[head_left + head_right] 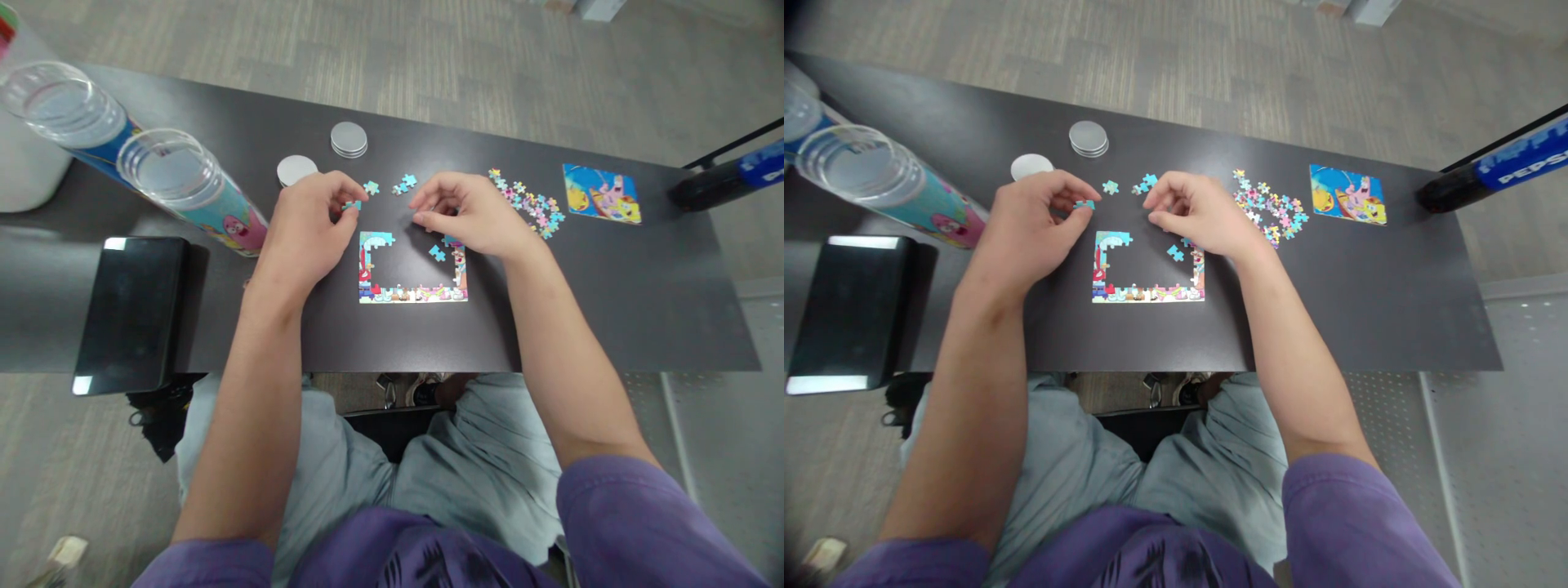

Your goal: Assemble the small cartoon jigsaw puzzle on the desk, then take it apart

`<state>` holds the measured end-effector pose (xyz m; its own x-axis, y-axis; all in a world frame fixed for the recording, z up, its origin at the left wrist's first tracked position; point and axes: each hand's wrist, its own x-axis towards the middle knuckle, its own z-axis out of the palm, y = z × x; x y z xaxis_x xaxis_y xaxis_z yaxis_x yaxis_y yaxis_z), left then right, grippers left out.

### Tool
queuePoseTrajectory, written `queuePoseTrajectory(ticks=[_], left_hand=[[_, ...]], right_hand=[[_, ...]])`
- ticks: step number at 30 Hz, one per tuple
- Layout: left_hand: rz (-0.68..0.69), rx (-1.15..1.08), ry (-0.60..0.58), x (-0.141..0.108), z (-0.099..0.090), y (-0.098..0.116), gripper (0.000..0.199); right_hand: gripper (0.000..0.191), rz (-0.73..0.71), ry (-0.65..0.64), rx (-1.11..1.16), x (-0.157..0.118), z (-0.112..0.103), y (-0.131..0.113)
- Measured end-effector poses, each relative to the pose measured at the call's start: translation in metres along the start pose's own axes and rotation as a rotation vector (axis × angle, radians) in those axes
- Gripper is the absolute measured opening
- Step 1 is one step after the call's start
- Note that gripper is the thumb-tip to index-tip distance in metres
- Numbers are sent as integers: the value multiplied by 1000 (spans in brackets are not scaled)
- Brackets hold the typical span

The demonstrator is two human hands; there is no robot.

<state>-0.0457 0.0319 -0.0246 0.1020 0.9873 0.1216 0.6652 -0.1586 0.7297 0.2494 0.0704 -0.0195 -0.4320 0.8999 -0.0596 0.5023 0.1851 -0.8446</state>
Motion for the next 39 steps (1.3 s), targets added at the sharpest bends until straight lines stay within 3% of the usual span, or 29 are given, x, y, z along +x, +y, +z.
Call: queuePoseTrajectory(ticks=[4, 11, 15, 18, 25, 27, 33, 39], left_hand=[[-33, -32, 29, 1, 2, -4, 19], [-38, -51, 38, -2, 0, -1, 17], [-32, -19, 39, -3, -1, 1, 16], [-34, -27, 36, -2, -1, 1, 17], [-42, -39, 27, -1, 1, -2, 17], [-38, -31, 21, 0, 1, -4, 17], [-2, -10, 34, -1, 5, -7, 21], [2, 64, 47, -4, 7, -4, 23]], right_hand=[[42, -9, 27, -58, -6, -10, -7], [45, -93, -216, -223, -21, -43, -6], [45, -129, -263, -296, -18, -41, 2], [40, -144, -198, -325, -11, -30, 7], [16, -149, 107, -412, 0, -15, 19], [18, -148, 165, -421, 4, -9, 22], [37, -147, 139, -433, 9, 10, 15], [31, -144, 93, -433, 4, 11, 3]])
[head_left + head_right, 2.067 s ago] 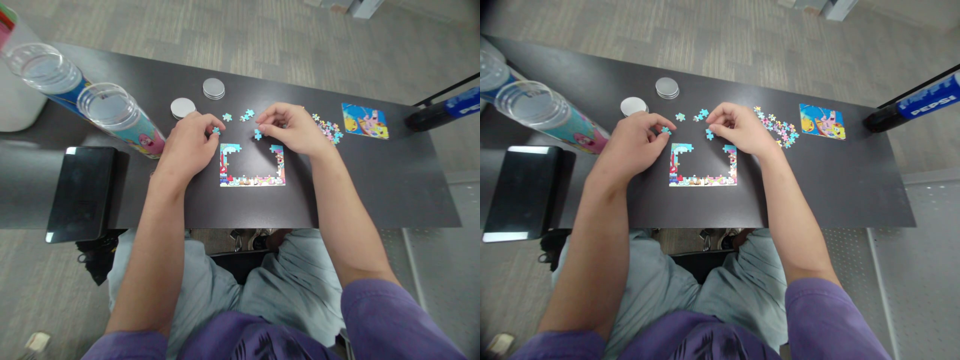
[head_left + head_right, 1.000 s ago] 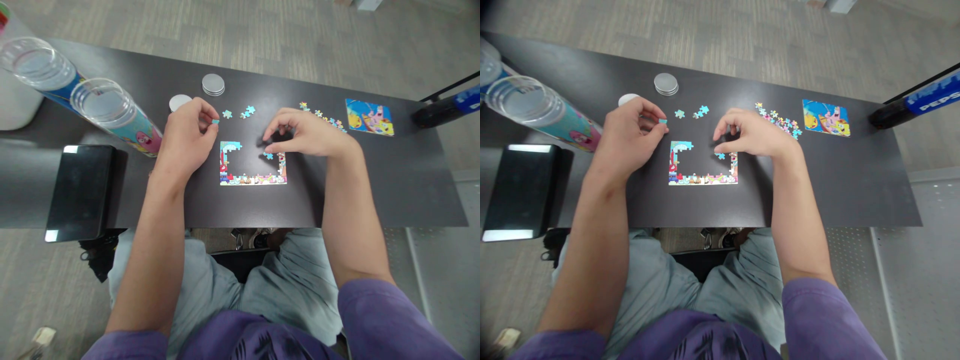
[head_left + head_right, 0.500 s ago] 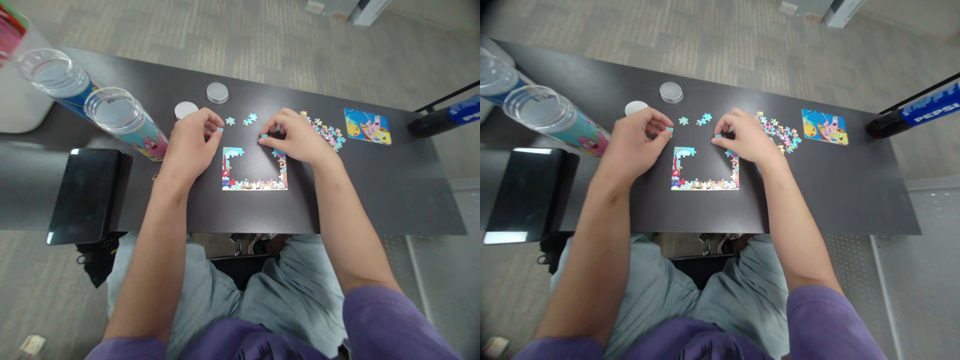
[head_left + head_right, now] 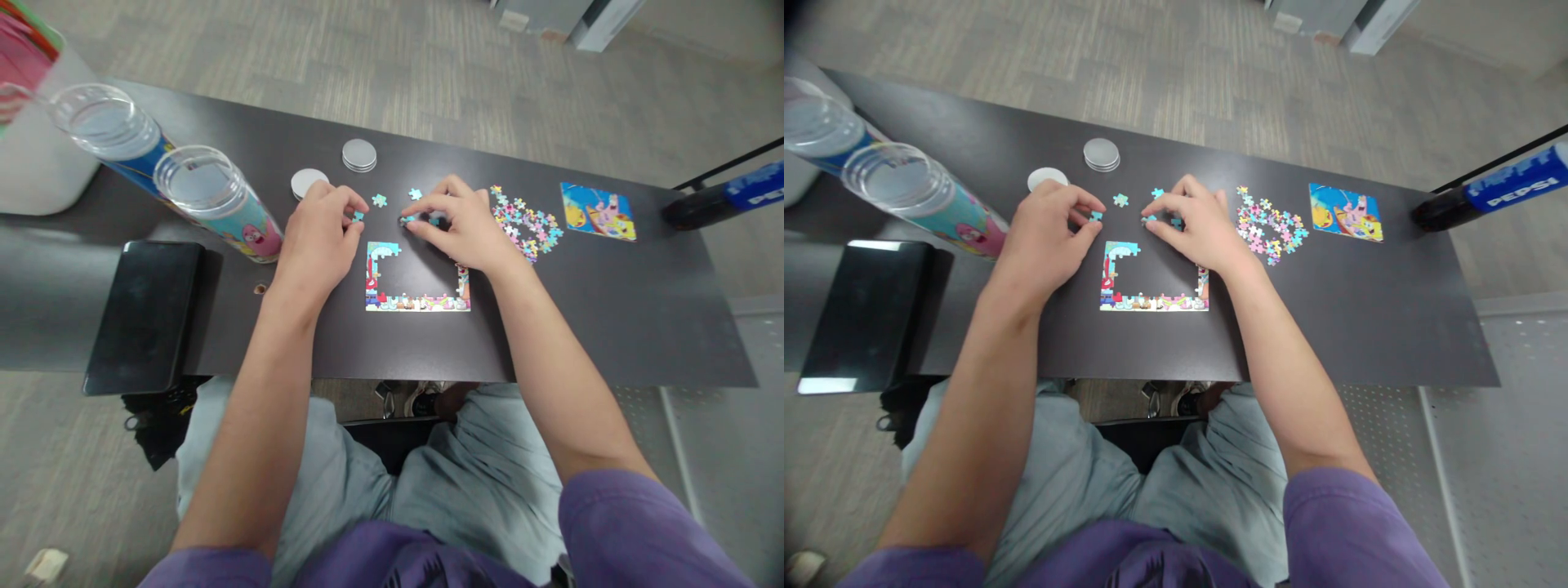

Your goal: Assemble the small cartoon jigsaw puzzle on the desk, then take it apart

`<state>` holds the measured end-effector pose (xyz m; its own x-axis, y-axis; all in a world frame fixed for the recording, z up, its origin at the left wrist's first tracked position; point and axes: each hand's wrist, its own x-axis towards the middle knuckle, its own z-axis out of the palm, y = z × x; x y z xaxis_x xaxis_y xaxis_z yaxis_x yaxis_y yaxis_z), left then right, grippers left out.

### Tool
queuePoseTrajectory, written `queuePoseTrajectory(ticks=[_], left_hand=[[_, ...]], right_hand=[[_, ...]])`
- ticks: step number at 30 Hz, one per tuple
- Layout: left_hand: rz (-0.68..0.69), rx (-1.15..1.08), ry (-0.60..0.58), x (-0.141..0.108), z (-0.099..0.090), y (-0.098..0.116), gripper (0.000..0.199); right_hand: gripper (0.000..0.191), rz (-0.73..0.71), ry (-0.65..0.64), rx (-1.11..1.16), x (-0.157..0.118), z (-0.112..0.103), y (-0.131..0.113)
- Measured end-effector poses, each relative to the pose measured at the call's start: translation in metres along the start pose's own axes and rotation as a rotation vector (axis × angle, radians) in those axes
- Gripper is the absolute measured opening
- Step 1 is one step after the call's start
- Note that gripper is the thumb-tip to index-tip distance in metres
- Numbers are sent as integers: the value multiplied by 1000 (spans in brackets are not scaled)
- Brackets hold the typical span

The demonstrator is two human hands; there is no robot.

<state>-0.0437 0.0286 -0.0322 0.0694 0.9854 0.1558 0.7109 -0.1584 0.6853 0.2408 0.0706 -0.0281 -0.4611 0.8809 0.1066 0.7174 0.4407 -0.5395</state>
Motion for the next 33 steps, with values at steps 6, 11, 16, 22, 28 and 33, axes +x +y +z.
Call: queuePoseTrajectory(ticks=[6, 11, 16, 22, 28, 33], left_hand=[[-12, 24, -33, 0, -1, 0, 23], [-1, 20, -36, 0, -3, 2, 21], [6, -1, -68, 3, -3, -5, 22], [35, -12, -56, 3, -1, -12, 19], [25, 33, -65, 2, 0, -8, 23], [26, 52, -78, 0, 2, -10, 51]], right_hand=[[32, 13, 55, -96, -1, 12, -1], [21, -1, 16, -90, -1, 9, -3], [23, 7, -16, -35, -2, 0, 2], [23, 7, -1, 7, -2, 0, 12], [29, -34, -68, 78, -2, -3, 14], [27, -84, -112, 150, -5, -5, 9]])
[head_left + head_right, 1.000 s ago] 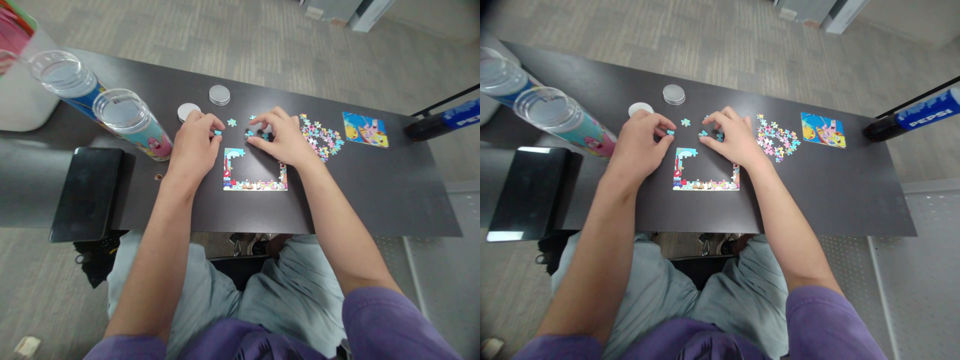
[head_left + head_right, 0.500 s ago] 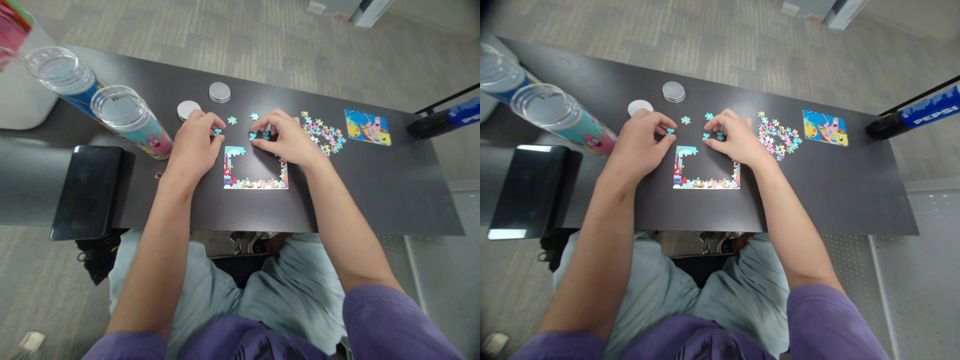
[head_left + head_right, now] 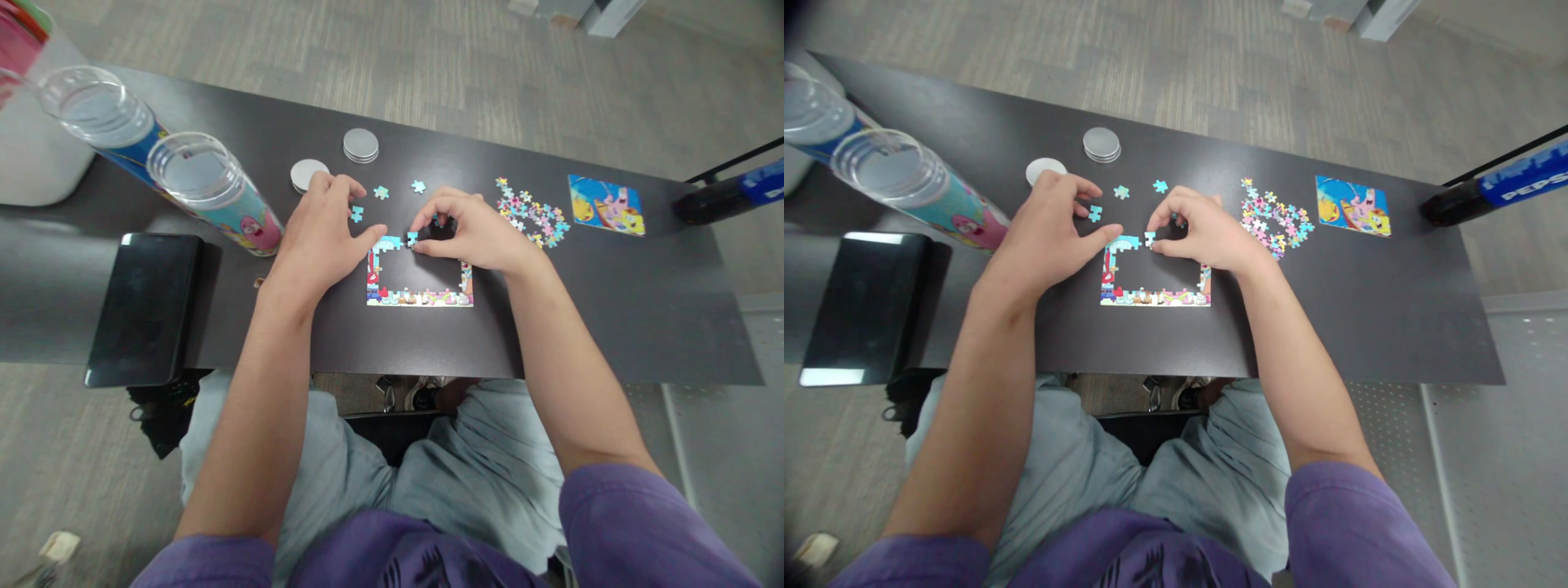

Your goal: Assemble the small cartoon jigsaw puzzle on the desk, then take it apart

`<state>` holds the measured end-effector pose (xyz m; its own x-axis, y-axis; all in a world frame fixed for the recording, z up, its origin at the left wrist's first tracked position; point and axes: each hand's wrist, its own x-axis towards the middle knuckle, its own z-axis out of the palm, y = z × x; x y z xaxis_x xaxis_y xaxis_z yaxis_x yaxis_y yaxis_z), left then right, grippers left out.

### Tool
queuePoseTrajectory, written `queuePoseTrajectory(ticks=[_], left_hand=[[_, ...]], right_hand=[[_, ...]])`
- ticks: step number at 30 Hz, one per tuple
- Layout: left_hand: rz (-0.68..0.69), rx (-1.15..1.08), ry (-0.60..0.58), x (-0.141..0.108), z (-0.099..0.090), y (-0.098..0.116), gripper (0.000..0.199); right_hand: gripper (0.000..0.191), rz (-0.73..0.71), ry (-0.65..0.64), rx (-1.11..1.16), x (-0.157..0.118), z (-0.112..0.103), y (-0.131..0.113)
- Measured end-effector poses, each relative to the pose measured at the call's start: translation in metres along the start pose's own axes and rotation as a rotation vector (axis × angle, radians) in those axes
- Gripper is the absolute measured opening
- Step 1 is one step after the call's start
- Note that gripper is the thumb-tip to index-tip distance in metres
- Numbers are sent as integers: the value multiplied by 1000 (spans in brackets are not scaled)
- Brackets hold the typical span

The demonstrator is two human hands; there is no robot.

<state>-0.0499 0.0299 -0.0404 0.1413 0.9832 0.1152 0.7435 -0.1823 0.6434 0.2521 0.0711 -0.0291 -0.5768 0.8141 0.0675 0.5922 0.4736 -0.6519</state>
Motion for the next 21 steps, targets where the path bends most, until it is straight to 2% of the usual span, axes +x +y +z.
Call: queuePoseTrajectory(ticks=[3, 7, 21], left_hand=[[14, 23, -20, -1, 0, -2, 57], [11, 13, -32, -1, 0, -2, 56], [8, -60, -29, 0, -4, 1, 53]], right_hand=[[28, -20, -29, 24, 0, 1, -3], [31, -10, -48, 0, 0, 3, -6], [22, 8, -8, -22, -2, 4, -22]])
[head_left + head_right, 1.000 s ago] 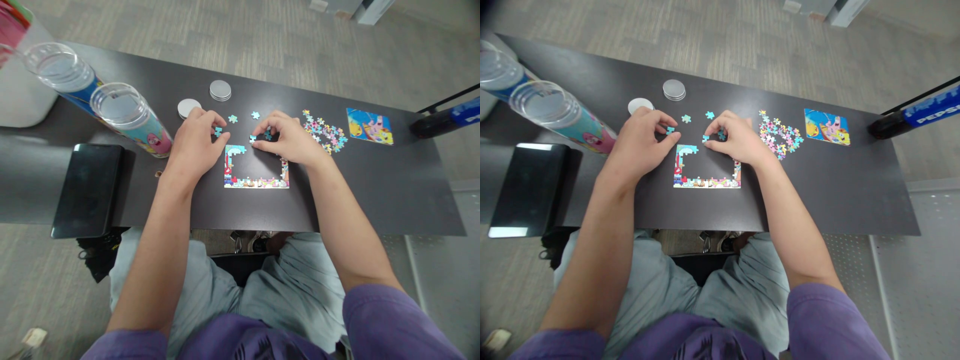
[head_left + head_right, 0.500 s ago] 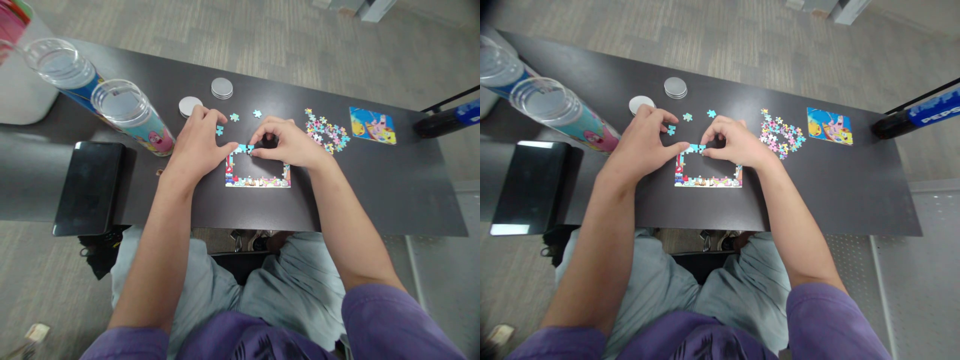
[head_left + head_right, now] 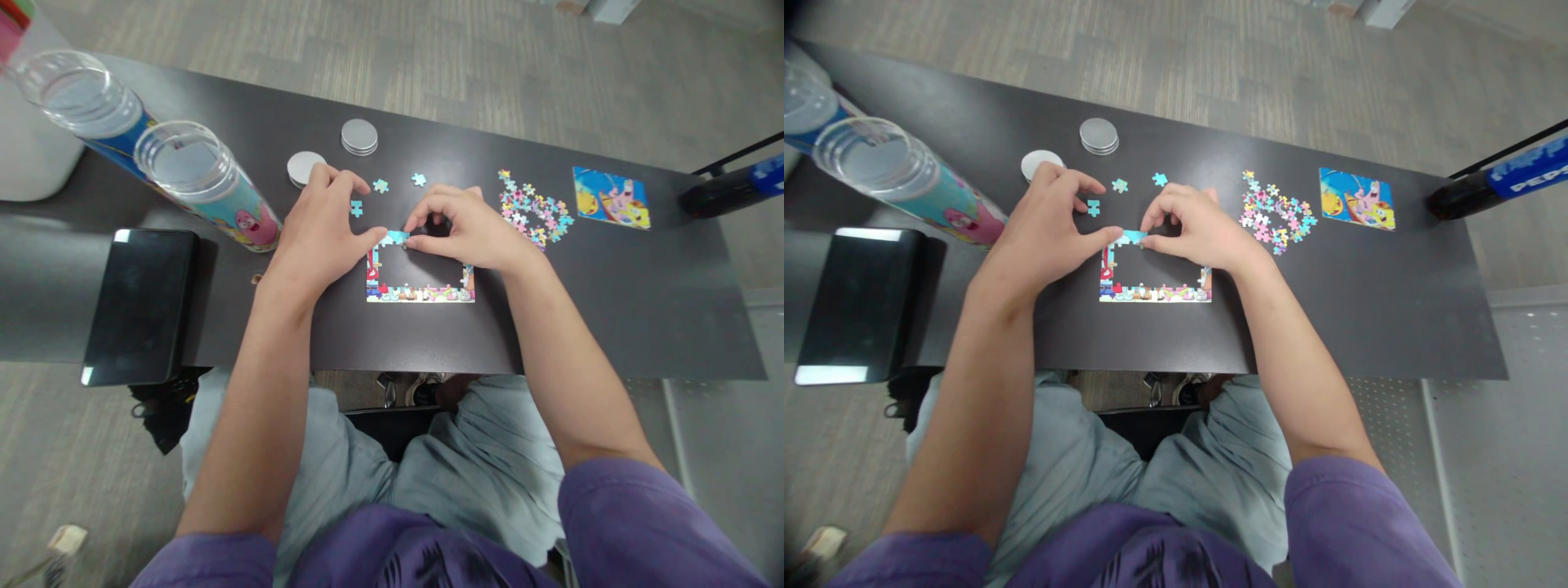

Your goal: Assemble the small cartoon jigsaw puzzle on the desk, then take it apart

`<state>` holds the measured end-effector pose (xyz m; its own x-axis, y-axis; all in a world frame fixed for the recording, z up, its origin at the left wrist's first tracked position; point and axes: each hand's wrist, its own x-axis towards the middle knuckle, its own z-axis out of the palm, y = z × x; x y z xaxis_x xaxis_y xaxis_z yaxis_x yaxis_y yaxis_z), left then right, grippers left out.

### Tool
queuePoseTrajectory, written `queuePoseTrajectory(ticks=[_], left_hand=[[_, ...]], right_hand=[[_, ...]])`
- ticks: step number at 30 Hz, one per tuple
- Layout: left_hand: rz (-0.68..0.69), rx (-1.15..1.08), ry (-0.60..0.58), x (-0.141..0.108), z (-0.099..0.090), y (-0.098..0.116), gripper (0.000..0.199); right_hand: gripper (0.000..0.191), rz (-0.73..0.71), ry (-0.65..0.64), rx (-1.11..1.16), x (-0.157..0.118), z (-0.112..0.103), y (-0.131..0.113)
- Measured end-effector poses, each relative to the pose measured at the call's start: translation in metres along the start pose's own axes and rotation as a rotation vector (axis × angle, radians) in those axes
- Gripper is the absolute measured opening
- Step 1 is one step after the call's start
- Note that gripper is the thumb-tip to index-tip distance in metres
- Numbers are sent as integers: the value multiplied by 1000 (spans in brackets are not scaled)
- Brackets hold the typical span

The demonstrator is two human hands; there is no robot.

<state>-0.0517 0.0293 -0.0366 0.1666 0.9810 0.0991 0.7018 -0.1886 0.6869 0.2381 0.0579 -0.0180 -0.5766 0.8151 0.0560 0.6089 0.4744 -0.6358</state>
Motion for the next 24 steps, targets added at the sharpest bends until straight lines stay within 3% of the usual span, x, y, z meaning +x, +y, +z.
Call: queuePoseTrajectory(ticks=[2, 7, 16, 24], left_hand=[[14, -9, 16, 0, 0, -1, 53], [17, 26, 13, 0, 1, -2, 52], [26, 27, 4, 2, 1, -5, 41], [17, 23, 12, 2, 0, -3, 34]], right_hand=[[22, -10, 36, 48, 0, -5, 3], [45, 97, 230, 0, 1, -17, 21], [48, 141, 250, -166, 10, 9, 40], [35, 144, 219, -174, 7, 3, 23]])
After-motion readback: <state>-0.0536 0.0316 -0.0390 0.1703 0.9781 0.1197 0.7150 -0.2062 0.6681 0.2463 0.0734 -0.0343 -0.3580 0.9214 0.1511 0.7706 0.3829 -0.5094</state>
